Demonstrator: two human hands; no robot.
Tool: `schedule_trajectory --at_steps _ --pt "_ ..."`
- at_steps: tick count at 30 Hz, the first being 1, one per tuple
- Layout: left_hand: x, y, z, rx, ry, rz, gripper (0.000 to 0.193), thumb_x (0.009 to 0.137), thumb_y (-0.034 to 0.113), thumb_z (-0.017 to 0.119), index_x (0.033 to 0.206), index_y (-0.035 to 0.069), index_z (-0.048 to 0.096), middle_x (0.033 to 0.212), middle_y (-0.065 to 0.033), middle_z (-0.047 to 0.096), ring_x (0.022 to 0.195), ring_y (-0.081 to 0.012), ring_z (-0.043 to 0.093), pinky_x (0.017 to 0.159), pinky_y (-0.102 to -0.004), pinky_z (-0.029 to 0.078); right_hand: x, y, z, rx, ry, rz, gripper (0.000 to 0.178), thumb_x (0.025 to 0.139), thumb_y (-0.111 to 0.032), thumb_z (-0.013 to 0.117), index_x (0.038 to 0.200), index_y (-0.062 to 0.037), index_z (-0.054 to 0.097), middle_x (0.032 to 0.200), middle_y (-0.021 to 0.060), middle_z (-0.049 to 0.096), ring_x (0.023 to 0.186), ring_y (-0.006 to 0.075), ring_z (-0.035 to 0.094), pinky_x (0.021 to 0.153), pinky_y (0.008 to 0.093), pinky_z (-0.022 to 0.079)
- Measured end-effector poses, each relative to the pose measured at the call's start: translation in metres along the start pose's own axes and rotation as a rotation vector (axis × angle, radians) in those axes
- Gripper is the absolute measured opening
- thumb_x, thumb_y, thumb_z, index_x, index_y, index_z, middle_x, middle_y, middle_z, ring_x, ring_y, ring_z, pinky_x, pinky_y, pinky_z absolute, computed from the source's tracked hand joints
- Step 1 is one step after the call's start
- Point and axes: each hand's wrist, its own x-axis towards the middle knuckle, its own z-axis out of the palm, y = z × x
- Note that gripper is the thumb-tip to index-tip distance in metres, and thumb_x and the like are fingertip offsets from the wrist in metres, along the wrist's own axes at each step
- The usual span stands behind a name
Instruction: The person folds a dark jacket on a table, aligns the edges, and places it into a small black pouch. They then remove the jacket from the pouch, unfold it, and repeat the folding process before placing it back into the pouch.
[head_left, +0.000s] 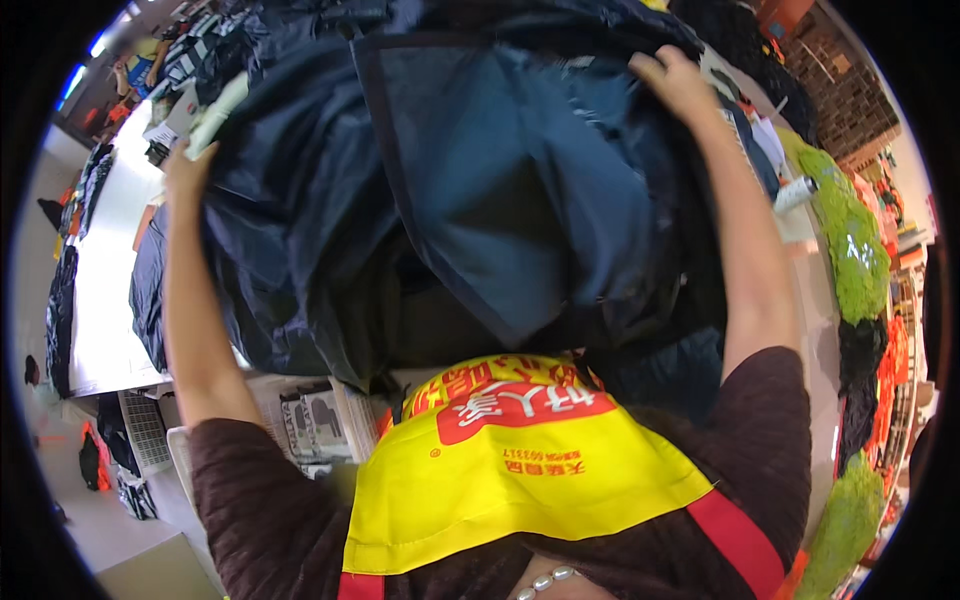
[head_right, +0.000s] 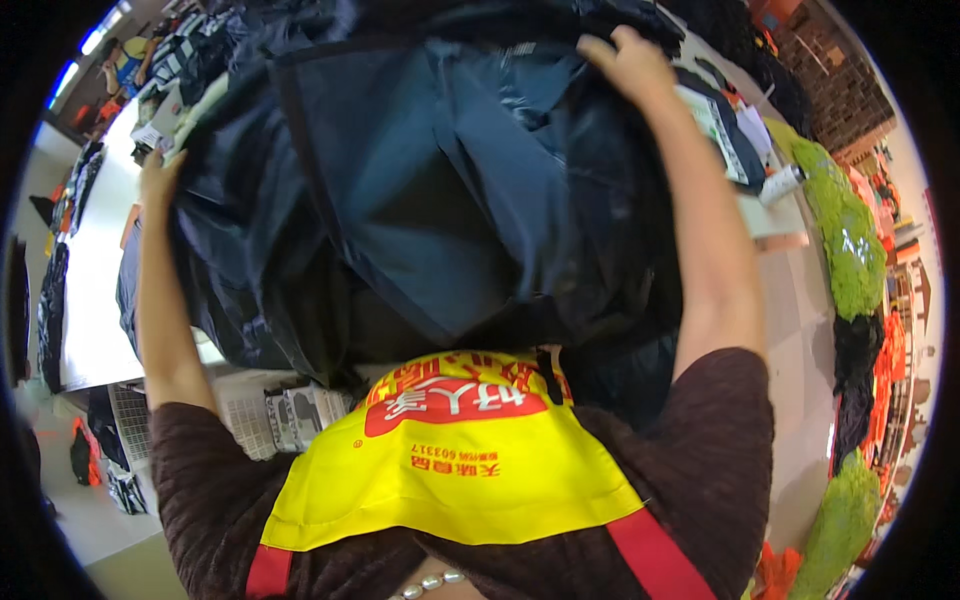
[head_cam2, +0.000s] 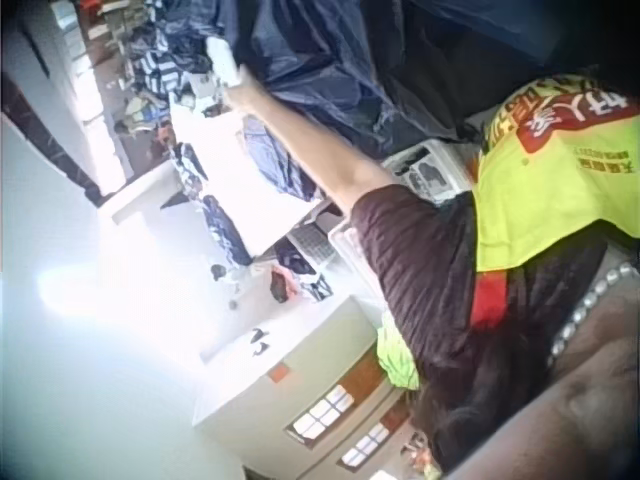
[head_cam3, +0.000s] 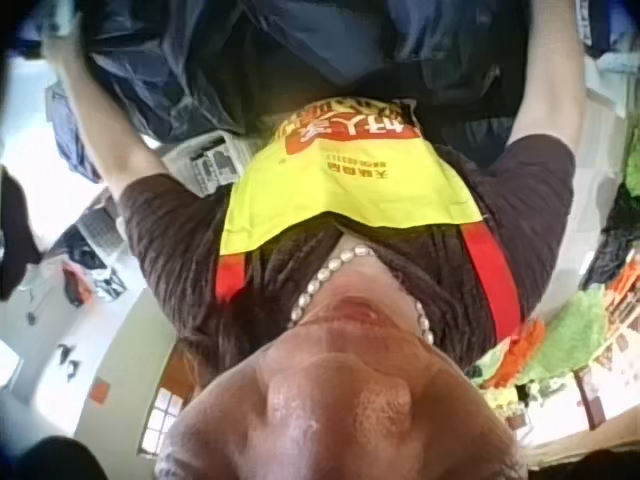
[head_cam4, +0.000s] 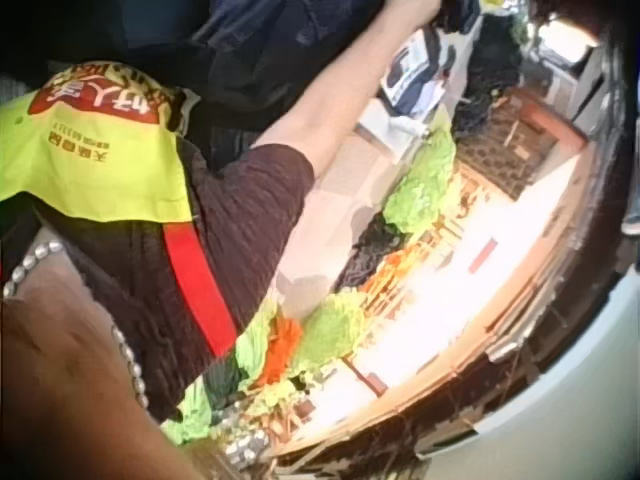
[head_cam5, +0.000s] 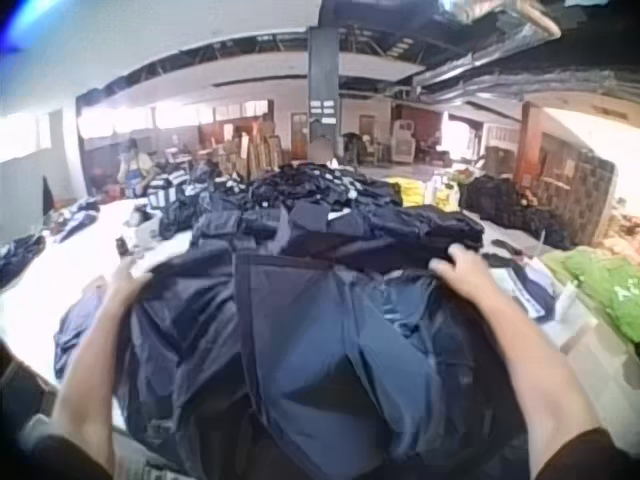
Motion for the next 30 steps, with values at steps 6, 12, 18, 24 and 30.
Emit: schedule_trajectory --at_steps 6,12,18,24,30 --pt "-0.159 0.203 0.024 -0.536 -0.360 -0.001 0.058 0.075 0.044 0.070 0.114 0.003 0.060 0.115 -0.0209 0.059 0.110 -0.0338 0.054 0.095 -0.0387 0.041 -0.104 0.018 0.090 0.326 -0.463 -0.094 0.083 0.079 -0.056 0.059 0.135 0.0014 0.037 0.141 0.0265 0.033 0.132 0.0371 0.031 0.109 0.0399 0.025" --pt "-0.290 0.183 0.107 -0.048 -0.213 0.334 0.038 0.078 0.027 0.064 0.111 0.011 0.058 0.113 -0.0082 0.057 0.108 -0.0268 0.051 0.087 -0.0414 0.040 -0.224 0.016 0.143 0.006 -0.720 -0.013 0.100 0.069 -0.060 0.066 0.143 -0.0080 0.024 0.149 0.0205 0.018 0.138 0.0399 0.012 0.105 0.0623 0.012" --pt "-0.232 0.106 0.144 0.266 -0.496 -0.096 0.022 0.082 0.029 0.059 0.097 0.013 0.063 0.105 -0.0078 0.058 0.101 -0.0278 0.055 0.079 -0.0447 0.045 -0.207 0.050 0.186 0.000 -0.434 -0.158 0.070 0.082 -0.052 0.056 0.137 -0.0121 0.038 0.141 0.0157 0.034 0.132 0.0357 0.026 0.104 0.0595 0.016" --pt "-0.206 0.175 0.104 0.009 -0.259 0.291 0.047 0.073 0.009 0.061 0.119 0.006 0.054 0.112 -0.0161 0.056 0.112 -0.0338 0.049 0.090 -0.0408 0.041 -0.193 0.045 0.175 0.066 -0.488 -0.015 0.063 0.080 -0.040 0.063 0.130 -0.0059 0.048 0.132 0.0188 0.047 0.126 0.0347 0.040 0.105 0.0513 0.024" --pt "-0.279 0.235 0.039 -0.547 -0.624 -0.063 0.064 0.071 0.020 0.076 0.124 -0.003 0.048 0.106 -0.0145 0.057 0.094 -0.0212 0.057 0.082 -0.0306 0.047 -0.183 -0.022 0.198 0.690 -0.359 0.581 0.063 0.074 -0.039 0.072 0.115 0.0070 0.055 0.098 0.0203 0.065 0.088 0.0256 0.064 0.077 0.0319 0.050"
